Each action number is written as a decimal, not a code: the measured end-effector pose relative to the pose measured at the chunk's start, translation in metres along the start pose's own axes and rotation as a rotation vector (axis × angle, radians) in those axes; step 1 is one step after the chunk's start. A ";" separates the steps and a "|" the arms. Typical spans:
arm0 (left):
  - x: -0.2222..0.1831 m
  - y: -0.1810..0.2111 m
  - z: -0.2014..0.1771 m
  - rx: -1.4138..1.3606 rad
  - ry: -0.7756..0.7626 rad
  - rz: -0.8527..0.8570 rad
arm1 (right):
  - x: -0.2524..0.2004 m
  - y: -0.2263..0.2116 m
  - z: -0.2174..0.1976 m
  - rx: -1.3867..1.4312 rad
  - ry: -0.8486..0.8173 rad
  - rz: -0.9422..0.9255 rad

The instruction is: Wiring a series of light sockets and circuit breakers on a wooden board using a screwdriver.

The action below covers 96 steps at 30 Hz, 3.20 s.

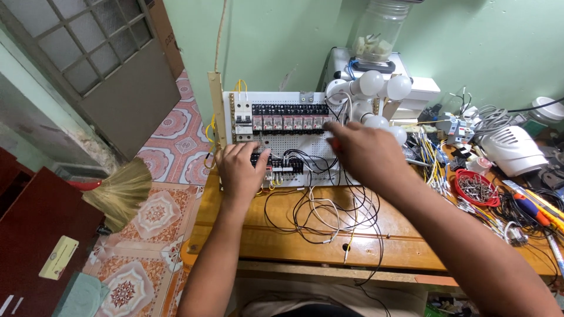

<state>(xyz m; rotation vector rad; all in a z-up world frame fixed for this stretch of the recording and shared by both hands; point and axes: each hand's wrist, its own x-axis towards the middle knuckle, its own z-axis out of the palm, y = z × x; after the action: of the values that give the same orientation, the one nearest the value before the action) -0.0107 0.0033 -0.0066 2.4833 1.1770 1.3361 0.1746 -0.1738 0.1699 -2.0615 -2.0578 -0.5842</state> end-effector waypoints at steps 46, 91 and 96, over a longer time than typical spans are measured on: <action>-0.007 0.006 0.002 -0.378 -0.059 -0.233 | 0.053 -0.036 0.062 0.888 -0.310 0.100; 0.017 0.017 0.024 0.197 -0.102 -0.144 | 0.052 -0.043 0.152 0.094 -0.014 -0.088; 0.016 0.030 0.008 0.137 -0.051 -0.219 | 0.056 -0.050 0.152 0.044 -0.052 -0.085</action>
<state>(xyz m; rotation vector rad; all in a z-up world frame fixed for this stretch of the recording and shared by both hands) 0.0180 -0.0044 0.0114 2.3742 1.5245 1.1660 0.1470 -0.0616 0.0462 -1.9936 -2.1758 -0.4985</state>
